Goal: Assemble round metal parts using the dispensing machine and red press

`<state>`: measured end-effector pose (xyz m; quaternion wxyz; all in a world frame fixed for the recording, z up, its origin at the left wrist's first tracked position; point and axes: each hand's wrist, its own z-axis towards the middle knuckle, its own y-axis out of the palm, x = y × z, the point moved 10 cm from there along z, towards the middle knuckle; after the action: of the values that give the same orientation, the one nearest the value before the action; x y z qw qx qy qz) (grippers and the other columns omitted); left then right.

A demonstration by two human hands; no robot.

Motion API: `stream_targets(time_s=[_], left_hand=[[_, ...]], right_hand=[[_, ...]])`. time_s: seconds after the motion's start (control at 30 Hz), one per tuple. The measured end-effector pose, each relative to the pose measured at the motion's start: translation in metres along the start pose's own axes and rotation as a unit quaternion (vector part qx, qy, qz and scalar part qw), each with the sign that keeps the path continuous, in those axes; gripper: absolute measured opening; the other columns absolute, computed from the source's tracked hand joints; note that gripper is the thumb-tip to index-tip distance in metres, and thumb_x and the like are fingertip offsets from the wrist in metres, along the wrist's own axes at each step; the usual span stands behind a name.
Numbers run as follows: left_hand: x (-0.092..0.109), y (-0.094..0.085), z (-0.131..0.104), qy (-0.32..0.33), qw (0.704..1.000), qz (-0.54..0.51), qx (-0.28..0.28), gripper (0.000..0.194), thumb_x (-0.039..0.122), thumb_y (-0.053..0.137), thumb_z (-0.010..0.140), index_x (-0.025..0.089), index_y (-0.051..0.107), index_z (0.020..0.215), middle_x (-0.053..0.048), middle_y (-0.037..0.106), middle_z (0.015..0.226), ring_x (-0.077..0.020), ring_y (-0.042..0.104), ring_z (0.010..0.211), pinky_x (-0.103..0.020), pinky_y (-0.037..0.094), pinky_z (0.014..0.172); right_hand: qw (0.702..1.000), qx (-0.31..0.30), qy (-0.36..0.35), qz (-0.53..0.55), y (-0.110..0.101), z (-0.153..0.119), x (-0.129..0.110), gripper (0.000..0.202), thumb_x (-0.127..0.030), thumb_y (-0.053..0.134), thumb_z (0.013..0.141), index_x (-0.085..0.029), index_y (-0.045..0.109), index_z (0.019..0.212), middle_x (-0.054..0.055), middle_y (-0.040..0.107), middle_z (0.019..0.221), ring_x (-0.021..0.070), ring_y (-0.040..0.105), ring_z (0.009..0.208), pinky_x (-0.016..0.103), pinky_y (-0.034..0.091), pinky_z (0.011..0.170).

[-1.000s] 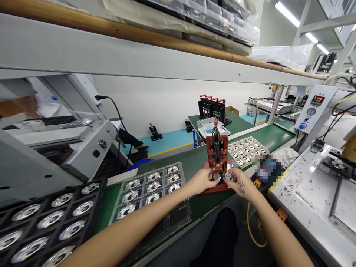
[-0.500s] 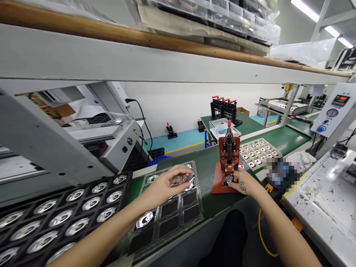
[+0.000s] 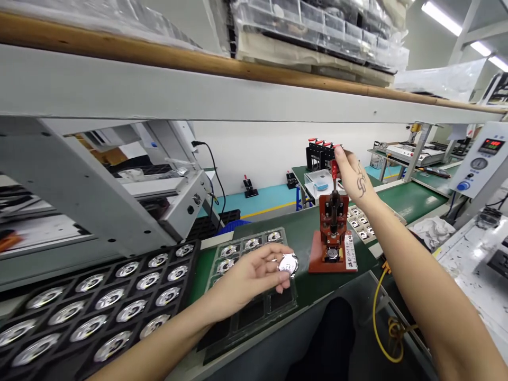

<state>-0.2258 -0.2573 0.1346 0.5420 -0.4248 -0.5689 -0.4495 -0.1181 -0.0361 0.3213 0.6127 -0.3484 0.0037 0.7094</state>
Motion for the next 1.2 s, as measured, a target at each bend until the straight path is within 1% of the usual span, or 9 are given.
stream_targets(time_s=[0.13,0.27,0.4,0.57,0.63,0.7,0.77,0.87,1.2], left_hand=[[0.004,-0.017,-0.011,0.017,0.997,0.059,0.037,0.043,0.041,0.087,0.090,0.019,0.068,0.123,-0.002,0.077,0.083,-0.0204,0.076,0.079,-0.035,0.064,0.077],[0.010,-0.026,-0.015,0.033,0.995,0.069,0.071,0.041,0.040,0.087,0.089,0.020,0.071,0.121,-0.003,0.078,0.086,-0.0223,0.077,0.080,-0.038,0.066,0.076],[0.012,-0.001,-0.008,0.041,0.995,0.076,0.042,0.039,0.038,0.085,0.089,0.020,0.071,0.121,-0.004,0.080,0.085,-0.0233,0.079,0.079,-0.038,0.067,0.074],[0.020,0.042,-0.003,0.071,0.991,0.109,0.003,0.035,0.033,0.079,0.092,0.019,0.073,0.124,-0.005,0.080,0.086,-0.0232,0.079,0.078,-0.037,0.068,0.073],[0.023,0.056,-0.003,0.077,0.991,0.108,-0.012,0.034,0.030,0.078,0.092,0.019,0.073,0.124,-0.004,0.079,0.086,-0.0223,0.080,0.076,-0.037,0.068,0.074],[0.026,0.068,-0.002,0.078,0.991,0.100,-0.028,0.032,0.028,0.077,0.092,0.020,0.073,0.123,-0.002,0.077,0.083,-0.0213,0.079,0.075,-0.037,0.068,0.075],[0.025,0.079,0.000,0.071,0.993,0.081,-0.048,0.033,0.026,0.078,0.091,0.020,0.073,0.123,-0.001,0.076,0.083,-0.0206,0.079,0.075,-0.037,0.068,0.076],[0.020,0.094,0.003,0.043,0.996,0.025,-0.079,0.034,0.027,0.080,0.091,0.021,0.073,0.124,-0.002,0.078,0.087,-0.0199,0.078,0.077,-0.036,0.068,0.076],[0.014,0.114,0.004,0.009,0.995,0.010,-0.097,0.036,0.030,0.082,0.093,0.017,0.073,0.125,-0.002,0.078,0.091,-0.0163,0.076,0.075,-0.033,0.066,0.076]], right_hand=[[0.999,0.022,-0.034,0.001,-0.009,-0.063,-0.050,0.046,-0.047,0.036,0.119,-0.018,0.072,0.119,0.009,0.077,0.106,0.0235,0.072,0.104,0.040,0.057,0.094],[0.993,0.002,-0.118,-0.011,0.001,-0.129,-0.053,0.029,-0.028,0.045,0.114,-0.025,0.073,0.108,0.010,0.081,0.112,0.0303,0.073,0.120,0.053,0.052,0.110],[0.993,-0.019,-0.119,0.003,0.014,-0.150,-0.033,0.028,-0.018,0.048,0.110,-0.026,0.072,0.120,0.012,0.080,0.131,0.0314,0.065,0.142,0.058,0.049,0.119],[0.997,-0.045,-0.057,0.018,0.013,-0.166,-0.031,0.039,-0.024,0.047,0.113,-0.027,0.062,0.150,0.012,0.062,0.161,0.0297,0.049,0.159,0.058,0.039,0.131],[1.000,-0.005,0.007,0.012,-0.002,-0.181,-0.029,0.039,-0.029,0.050,0.113,-0.028,0.063,0.150,0.013,0.063,0.159,0.0308,0.053,0.154,0.058,0.041,0.129],[0.995,0.026,0.095,0.034,-0.014,-0.201,-0.021,0.031,-0.033,0.052,0.113,-0.027,0.071,0.137,0.012,0.075,0.136,0.0295,0.069,0.133,0.051,0.055,0.116],[0.979,-0.007,0.179,0.099,-0.010,-0.222,-0.015,0.028,-0.039,0.054,0.113,-0.026,0.077,0.124,0.008,0.081,0.104,0.0248,0.078,0.098,0.039,0.065,0.091],[0.945,-0.072,0.253,0.196,0.002,-0.243,-0.015,0.036,-0.048,0.055,0.112,-0.023,0.081,0.116,0.003,0.076,0.078,0.0194,0.072,0.069,0.030,0.062,0.067],[0.893,-0.096,0.347,0.269,-0.001,-0.258,-0.014,0.043,-0.059,0.068,0.104,-0.019,0.082,0.112,0.002,0.072,0.074,0.0168,0.065,0.069,0.028,0.054,0.065]])
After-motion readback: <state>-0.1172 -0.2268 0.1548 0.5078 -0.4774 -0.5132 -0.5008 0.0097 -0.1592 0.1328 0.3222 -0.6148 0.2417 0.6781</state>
